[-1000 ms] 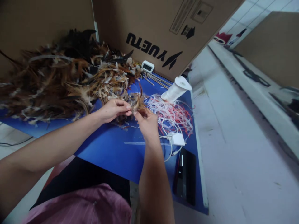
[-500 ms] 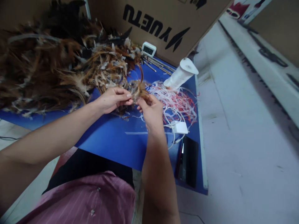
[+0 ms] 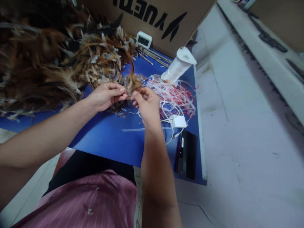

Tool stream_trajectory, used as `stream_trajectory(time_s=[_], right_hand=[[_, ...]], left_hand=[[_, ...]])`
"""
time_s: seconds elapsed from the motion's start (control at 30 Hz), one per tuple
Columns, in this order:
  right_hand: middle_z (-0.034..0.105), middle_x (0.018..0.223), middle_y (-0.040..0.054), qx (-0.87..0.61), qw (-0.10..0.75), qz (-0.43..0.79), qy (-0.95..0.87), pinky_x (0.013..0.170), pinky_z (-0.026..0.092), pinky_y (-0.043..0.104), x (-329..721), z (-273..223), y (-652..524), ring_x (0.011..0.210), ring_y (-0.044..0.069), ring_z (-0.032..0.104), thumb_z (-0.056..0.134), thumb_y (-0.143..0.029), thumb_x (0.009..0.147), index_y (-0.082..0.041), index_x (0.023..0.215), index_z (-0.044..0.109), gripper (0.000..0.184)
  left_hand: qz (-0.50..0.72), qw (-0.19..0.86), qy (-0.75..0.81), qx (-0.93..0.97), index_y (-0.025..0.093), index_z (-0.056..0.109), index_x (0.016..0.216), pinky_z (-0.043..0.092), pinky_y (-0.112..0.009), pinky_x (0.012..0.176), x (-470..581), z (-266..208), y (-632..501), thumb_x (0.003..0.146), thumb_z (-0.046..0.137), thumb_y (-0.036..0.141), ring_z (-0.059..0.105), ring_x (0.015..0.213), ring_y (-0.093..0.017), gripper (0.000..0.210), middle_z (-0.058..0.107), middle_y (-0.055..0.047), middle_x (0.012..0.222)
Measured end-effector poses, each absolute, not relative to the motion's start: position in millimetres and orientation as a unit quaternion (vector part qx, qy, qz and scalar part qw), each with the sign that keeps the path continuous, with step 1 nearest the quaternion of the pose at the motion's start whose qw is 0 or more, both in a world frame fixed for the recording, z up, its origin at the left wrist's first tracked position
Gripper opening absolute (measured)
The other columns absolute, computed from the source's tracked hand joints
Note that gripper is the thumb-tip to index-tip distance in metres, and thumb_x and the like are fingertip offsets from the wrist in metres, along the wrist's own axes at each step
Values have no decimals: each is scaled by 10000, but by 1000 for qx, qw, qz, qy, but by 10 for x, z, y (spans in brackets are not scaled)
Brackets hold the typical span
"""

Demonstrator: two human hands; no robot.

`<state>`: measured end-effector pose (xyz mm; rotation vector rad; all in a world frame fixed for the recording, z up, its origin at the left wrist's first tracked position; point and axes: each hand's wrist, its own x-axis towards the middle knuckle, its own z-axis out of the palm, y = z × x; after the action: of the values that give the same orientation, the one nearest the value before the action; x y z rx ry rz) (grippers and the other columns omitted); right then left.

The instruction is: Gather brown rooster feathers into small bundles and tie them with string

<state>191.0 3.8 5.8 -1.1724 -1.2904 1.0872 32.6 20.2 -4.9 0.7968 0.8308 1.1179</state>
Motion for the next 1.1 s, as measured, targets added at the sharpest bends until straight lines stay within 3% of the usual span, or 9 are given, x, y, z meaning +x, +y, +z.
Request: stream_trajectory(time_s=[0.2,0.33,0.67,0.9,1.1], right_hand=[[624,606,-48,-496,520,464,-517,460,391,204,1887,80,31,476,67,519,664,-247,747,-197,763,565,112],[616,616,-58,-502,508,470,-518,460,395,208,1877,88,25,491,71,525,706,-254,698,-206,818,587,176],[608,630,-53,-477,497,470,-551,467,415,211,1876,41,20,517,79,539,775,-396,662,-210,784,613,275],[623,702,-31,-488,498,448,-560,531,465,231,1889,-26,47,657,122,616,740,-453,711,-220,807,616,281],[629,704,-23,-490,495,445,-564,523,482,238,1859,-64,62,652,126,618,716,-512,719,-222,837,607,331]], left_hand=[[512,694,370,346,95,681,660,553,-150,604,319,-43,206,726,739,91,647,541,-70,88,688,-23,614],[518,695,359,346,99,690,672,556,-155,624,304,-36,201,716,749,105,649,554,-71,74,689,-23,619],[514,679,384,356,92,680,664,569,-182,667,335,-23,181,749,707,68,650,572,-73,92,669,-12,609],[500,676,409,355,81,672,689,584,-223,713,377,-10,163,775,685,62,697,714,-131,89,656,-13,639],[495,683,420,335,78,675,708,580,-204,694,376,-8,155,781,666,51,709,775,-152,79,655,-16,672]])
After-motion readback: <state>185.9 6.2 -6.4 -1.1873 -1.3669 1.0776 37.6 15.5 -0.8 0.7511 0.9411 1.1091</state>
